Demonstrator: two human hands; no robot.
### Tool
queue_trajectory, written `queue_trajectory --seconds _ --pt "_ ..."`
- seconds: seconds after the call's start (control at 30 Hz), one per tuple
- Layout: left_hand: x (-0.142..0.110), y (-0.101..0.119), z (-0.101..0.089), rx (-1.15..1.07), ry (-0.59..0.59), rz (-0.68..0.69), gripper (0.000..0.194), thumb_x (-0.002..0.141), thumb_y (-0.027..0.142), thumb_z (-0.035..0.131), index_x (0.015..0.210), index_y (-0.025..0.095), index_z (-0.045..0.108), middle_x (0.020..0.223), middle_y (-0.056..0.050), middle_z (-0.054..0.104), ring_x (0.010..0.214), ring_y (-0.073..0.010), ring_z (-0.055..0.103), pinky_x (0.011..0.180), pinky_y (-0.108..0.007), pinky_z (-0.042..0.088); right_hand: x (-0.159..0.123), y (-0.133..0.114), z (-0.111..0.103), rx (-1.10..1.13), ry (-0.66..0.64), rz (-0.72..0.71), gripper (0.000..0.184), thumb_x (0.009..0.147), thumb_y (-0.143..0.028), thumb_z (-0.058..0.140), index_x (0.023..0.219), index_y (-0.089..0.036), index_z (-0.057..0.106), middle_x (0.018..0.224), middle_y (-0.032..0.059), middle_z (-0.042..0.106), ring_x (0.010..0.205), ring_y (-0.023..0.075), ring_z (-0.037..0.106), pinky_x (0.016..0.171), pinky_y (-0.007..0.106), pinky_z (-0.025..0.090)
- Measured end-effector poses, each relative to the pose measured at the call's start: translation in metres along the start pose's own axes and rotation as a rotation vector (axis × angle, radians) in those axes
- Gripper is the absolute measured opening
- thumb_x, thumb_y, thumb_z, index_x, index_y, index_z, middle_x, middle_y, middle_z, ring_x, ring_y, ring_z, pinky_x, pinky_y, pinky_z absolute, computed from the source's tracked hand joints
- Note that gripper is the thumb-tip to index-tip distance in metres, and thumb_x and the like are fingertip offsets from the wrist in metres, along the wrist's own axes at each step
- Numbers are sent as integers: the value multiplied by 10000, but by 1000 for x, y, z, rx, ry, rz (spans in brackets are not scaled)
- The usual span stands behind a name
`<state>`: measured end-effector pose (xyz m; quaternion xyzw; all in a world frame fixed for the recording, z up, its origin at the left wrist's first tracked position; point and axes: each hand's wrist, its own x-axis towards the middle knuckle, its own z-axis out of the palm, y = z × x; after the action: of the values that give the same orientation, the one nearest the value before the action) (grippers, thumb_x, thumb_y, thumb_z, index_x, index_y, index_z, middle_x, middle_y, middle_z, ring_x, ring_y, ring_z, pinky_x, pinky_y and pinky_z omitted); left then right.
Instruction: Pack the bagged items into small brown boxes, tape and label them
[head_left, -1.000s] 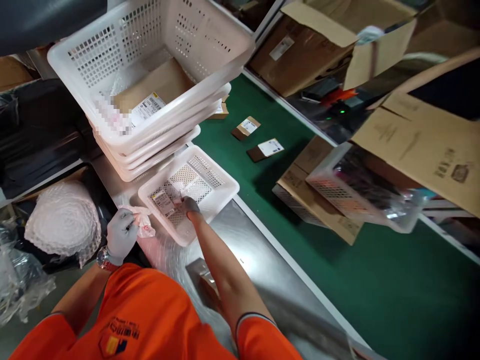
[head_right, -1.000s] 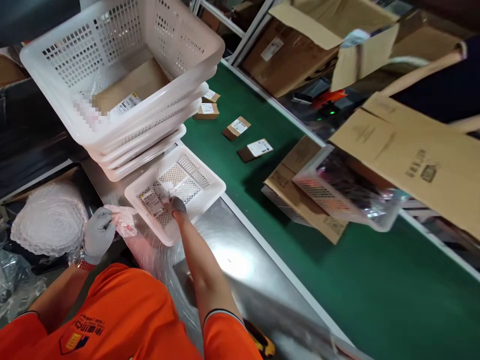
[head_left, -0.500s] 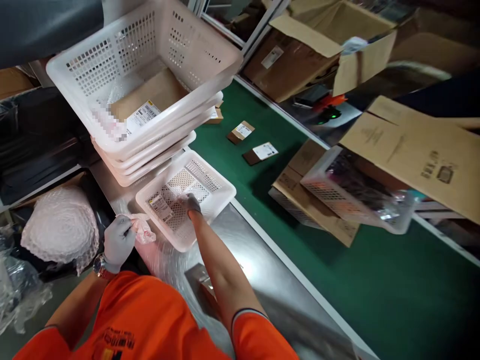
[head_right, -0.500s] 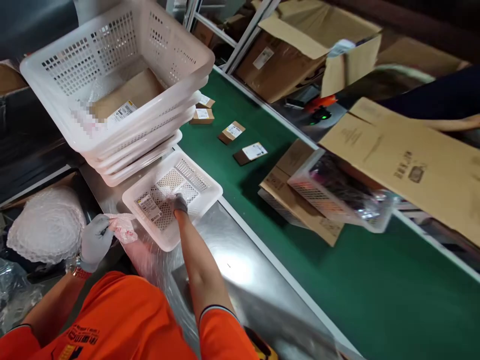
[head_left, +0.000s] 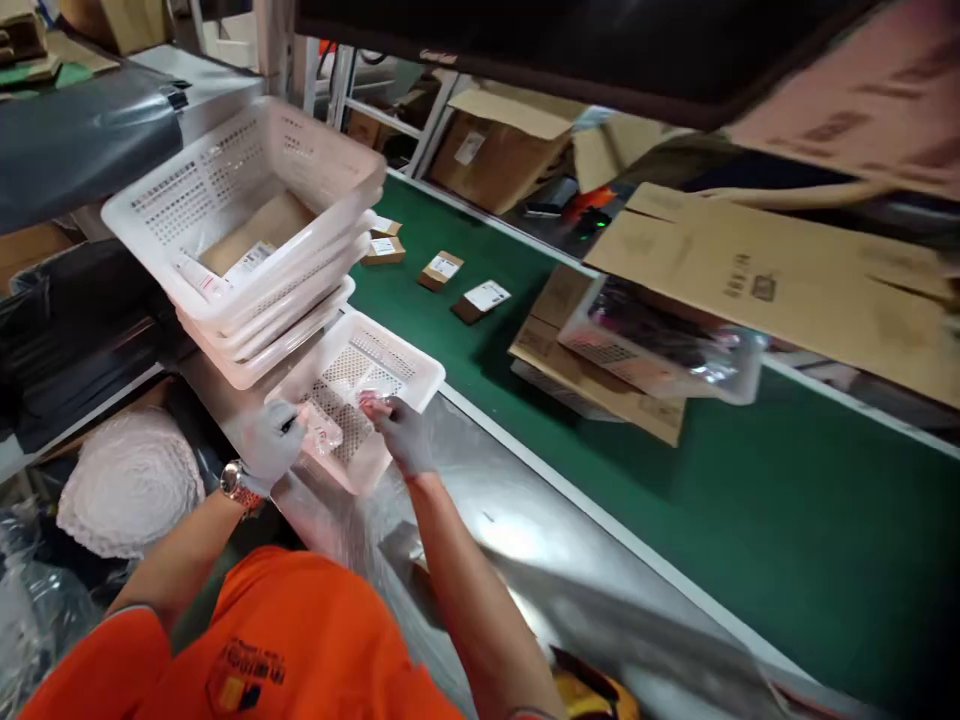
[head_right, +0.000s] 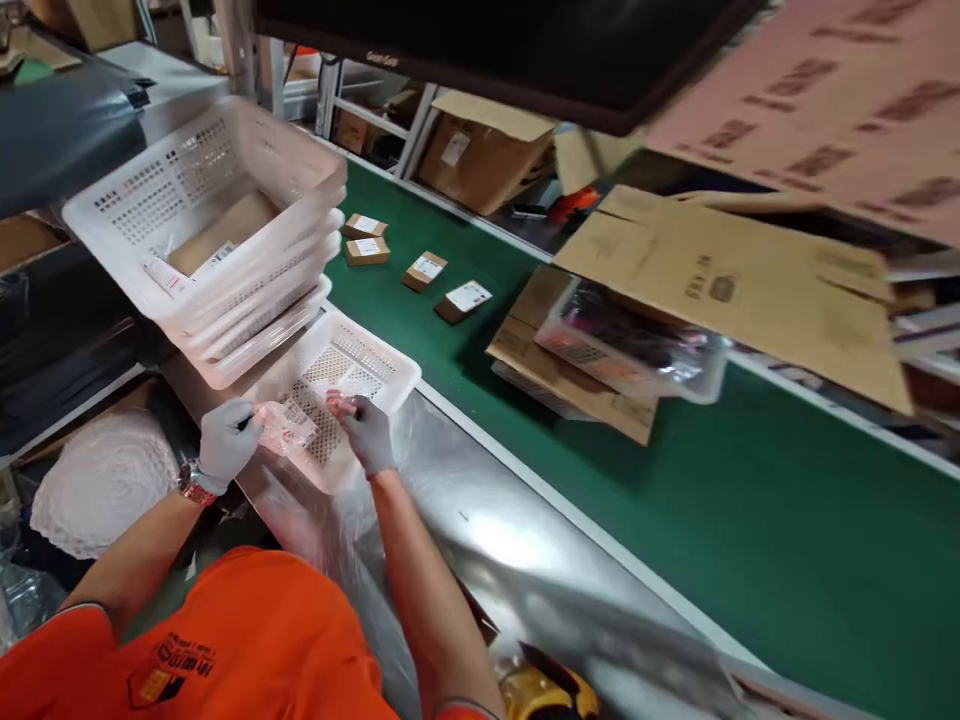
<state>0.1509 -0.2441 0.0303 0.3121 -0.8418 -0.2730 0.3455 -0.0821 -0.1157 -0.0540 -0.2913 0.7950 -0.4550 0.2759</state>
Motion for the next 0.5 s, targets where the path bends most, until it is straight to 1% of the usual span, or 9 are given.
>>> queue_trajectory --seconds 0.07,0.13,0.17,0.23,0.3,0.33,0.37,0.4,0.5 --pt "8 3 15 12 -57 28 445 1038 275 659 611 221 543 636 0 578 625 -146 516 638 -293 367 -43 -19 -11 7 7 -134 206 969 -399 746 1051 -227 824 1094 99 867 1050 278 766 901 342 592" --pt "12 10 32 18 -125 90 413 1016 241 672 618 221 564 641 -9 601 633 -153 528 642 -302 356 -75 -37 -12 -113 44 -204 161 983 -319 730 1068 -253 850 1118 98 856 1059 270 754 943 352 592" --pt "12 16 41 20 -164 131 389 1010 218 672 631 219 585 654 -17 624 642 -158 541 647 -306 356 -85 -44 -11 -202 62 -201 172 991 -282 718 1088 -262 858 1136 98 850 1050 260 748 942 343 584" --pt "9 29 59 31 -247 211 351 1006 187 677 659 213 629 691 -41 671 664 -167 570 661 -311 368 -94 -53 -9 -389 94 -131 206 1003 -233 691 1114 -262 863 1186 106 838 1003 232 737 898 306 559" --pt "1 43 75 51 -328 262 345 1016 187 690 674 210 659 723 -63 703 688 -178 597 675 -313 384 -96 -52 -11 -515 120 -30 201 1004 -211 664 1052 -234 858 1177 123 835 934 208 728 828 277 518" --pt "-4 49 82 62 -366 274 348 1023 197 699 677 210 670 734 -70 714 698 -183 607 678 -313 388 -96 -48 -13 -521 133 13 197 999 -211 654 988 -220 851 1137 129 837 904 203 725 797 272 501" --pt "-10 55 88 72 -401 279 350 1032 208 703 683 211 682 746 -75 724 707 -188 616 680 -314 390 -97 -42 -16 -471 141 51 204 990 -221 645 920 -211 836 1070 126 837 873 199 722 771 271 492" --pt "-16 60 94 79 -433 278 346 1042 217 703 696 212 698 763 -78 736 717 -191 627 681 -314 391 -99 -34 -19 -370 143 95 217 974 -240 639 848 -208 812 975 113 827 828 197 714 741 271 489" --pt "-37 74 106 94 -518 292 314 1061 240 699 752 207 746 822 -95 770 755 -204 662 685 -319 396 -111 -7 -23 71 129 264 266 904 -354 640 685 -221 711 669 40 693 636 184 619 619 282 481"
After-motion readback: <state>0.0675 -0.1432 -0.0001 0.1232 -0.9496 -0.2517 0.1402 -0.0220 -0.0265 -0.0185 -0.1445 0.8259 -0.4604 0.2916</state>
